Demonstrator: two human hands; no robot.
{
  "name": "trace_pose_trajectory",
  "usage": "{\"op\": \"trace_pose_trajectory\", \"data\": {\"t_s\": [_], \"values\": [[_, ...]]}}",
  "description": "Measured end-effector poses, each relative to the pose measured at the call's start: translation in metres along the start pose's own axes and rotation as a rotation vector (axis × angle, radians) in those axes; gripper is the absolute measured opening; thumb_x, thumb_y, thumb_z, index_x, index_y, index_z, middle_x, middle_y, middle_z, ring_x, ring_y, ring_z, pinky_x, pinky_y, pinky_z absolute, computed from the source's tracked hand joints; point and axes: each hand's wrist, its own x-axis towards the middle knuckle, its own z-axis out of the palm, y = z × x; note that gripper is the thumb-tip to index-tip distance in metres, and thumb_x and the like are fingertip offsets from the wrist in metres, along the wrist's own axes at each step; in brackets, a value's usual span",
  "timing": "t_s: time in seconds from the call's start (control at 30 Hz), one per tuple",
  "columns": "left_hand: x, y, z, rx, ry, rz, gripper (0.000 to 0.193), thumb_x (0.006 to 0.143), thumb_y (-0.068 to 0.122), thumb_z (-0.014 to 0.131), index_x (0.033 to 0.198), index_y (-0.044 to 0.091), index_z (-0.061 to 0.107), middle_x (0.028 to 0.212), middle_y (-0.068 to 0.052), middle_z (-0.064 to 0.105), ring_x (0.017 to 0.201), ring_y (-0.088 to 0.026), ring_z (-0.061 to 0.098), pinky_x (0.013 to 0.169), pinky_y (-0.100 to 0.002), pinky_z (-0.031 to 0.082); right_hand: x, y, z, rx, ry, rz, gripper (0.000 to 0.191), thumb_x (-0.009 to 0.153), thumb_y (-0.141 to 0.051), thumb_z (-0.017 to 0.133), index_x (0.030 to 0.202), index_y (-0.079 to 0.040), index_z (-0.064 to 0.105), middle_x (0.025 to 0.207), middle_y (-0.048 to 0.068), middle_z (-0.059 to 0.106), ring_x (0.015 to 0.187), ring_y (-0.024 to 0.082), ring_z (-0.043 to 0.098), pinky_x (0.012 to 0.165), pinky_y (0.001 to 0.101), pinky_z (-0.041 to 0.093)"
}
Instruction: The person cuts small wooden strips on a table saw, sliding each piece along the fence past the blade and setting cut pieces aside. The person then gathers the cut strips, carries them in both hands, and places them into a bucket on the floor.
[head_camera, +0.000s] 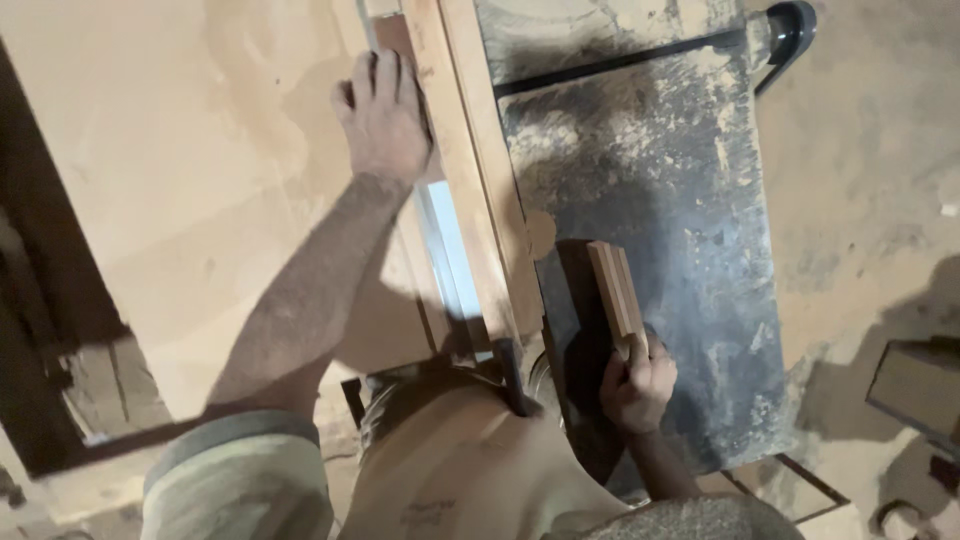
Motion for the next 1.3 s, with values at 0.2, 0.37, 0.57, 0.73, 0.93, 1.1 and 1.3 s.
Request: {"op": "trace_pose_trajectory", "data": {"t_s": [0.2,0.37,0.57,0.73,0.93,1.1,1.3], "values": [[0.089,-0.042,0.023,-0.075,-0.042,-0.034,0.056,0.094,0.023,0.055,0.144,-0.003,0.052,0.145,-0.018,0.048,0.137,-0.037,0.038,0.107,-0.061,0.029,0.008,-0.009,-0.002,-0.048,0.123,-0.1,0.042,0.088,-0.002,0.069,0.127,0.005,0.057,0.117,0.031,0.063,0.087,0.045,0.061,0.073,0.0519,0.048],[0.179,-0.067,-0.007,-0.215,0.05,-0.065,0.05,0.103,0.023,0.052,0.145,-0.003,0.048,0.138,-0.02,0.054,0.128,-0.032,0.05,0.103,-0.051,0.043,0.007,-0.016,-0.004,-0.061,0.089,0.063,0.043,0.088,-0.008,0.072,0.128,-0.005,0.059,0.109,0.022,0.066,0.09,0.043,0.063,0.076,0.0506,0.052],[0.043,0.029,-0.059,-1.308,0.124,-0.098,0.044,0.113,0.024,0.048,0.147,-0.004,0.043,0.13,-0.023,0.062,0.117,-0.026,0.065,0.099,-0.039,0.061,-0.007,-0.044,-0.002,0.409,0.187,0.652,0.043,0.086,-0.012,0.074,0.127,-0.003,0.064,0.104,0.016,0.07,0.093,0.028,0.069,0.081,0.037,0.056],[-0.15,0.151,-0.121,-2.63,-0.867,-0.322,0.084,0.09,0.028,0.073,0.155,-0.003,0.03,0.153,-0.01,0.053,0.138,-0.026,0.059,0.109,-0.049,0.05,-0.004,-0.094,-0.01,0.794,0.208,0.855,0.031,0.088,-0.011,0.07,0.118,-0.003,0.067,0.101,0.007,0.07,0.09,0.016,0.064,0.08,0.0299,0.055],[-0.194,0.17,-0.172,-1.361,-0.514,-0.141,0.084,0.086,0.017,0.074,0.156,0.001,0.03,0.119,-0.014,0.069,0.102,-0.022,0.073,0.084,-0.036,0.064,-0.016,-0.118,-0.047,1.274,-0.007,0.435,0.054,0.079,0.0,0.077,0.122,-0.01,0.046,0.115,0.006,0.062,0.106,0.012,0.062,0.088,0.0309,0.055],[-0.236,0.174,-0.169,-1.632,-0.432,-0.129,0.08,0.09,0.005,0.071,0.159,-0.005,0.03,0.123,-0.013,0.07,0.087,-0.015,0.066,0.071,-0.029,0.057,-0.051,-0.099,-0.049,1.45,-0.101,0.543,0.035,0.091,0.001,0.068,0.124,-0.004,0.058,0.097,0.008,0.066,0.078,0.014,0.062,0.066,0.0292,0.053],[-0.25,0.144,-0.152,-1.234,-0.173,-0.368,0.077,0.085,0.009,0.072,0.153,-0.006,0.039,0.115,-0.016,0.069,0.075,-0.021,0.065,0.063,-0.031,0.056,-0.07,-0.055,-0.036,1.367,-0.061,0.518,0.034,0.09,0.0,0.071,0.122,-0.003,0.061,0.103,0.011,0.069,0.085,0.014,0.067,0.07,0.0283,0.055]]}}
